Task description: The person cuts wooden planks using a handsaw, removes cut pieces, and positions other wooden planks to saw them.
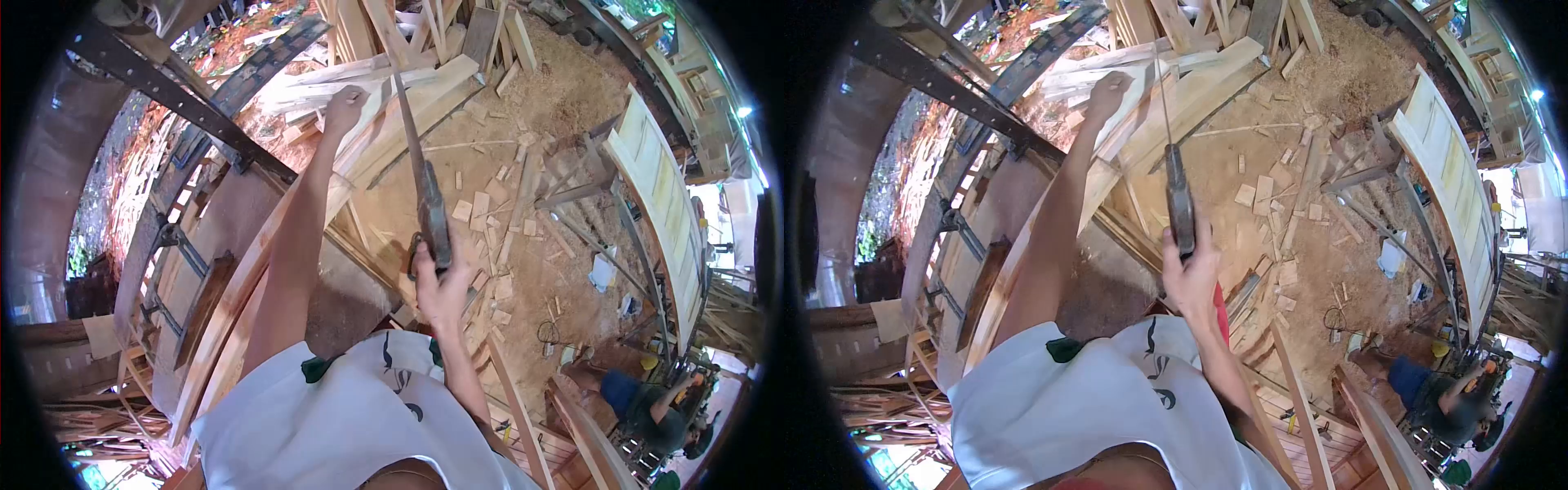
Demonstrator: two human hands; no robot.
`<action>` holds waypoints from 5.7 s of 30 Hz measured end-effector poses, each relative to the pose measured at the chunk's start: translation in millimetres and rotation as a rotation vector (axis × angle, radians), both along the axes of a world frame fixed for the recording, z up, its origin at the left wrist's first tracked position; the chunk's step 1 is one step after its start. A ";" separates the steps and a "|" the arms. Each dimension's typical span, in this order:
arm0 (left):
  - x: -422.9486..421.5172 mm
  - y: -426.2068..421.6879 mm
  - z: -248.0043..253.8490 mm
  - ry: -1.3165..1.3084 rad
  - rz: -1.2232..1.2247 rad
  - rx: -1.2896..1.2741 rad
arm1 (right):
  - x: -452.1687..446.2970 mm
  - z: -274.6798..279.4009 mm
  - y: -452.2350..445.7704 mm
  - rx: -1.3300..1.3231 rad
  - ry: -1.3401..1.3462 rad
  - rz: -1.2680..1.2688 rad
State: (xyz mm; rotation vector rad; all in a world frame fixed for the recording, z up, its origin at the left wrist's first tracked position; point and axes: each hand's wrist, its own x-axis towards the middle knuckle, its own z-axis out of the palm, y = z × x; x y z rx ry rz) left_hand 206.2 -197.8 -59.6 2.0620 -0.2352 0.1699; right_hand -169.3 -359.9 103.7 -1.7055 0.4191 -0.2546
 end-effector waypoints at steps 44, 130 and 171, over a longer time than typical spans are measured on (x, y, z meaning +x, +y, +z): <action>18.4 -33.7 43.8 0.224 0.208 0.135 | -0.4 8.7 67.0 -0.369 0.029 0.050; -39.6 -9.8 58.4 0.258 0.223 0.132 | -31.4 -3.8 103.7 -0.368 -0.046 -0.016; -20.4 -12.1 26.6 0.291 0.226 0.105 | -41.8 6.4 101.2 -0.430 -0.037 0.016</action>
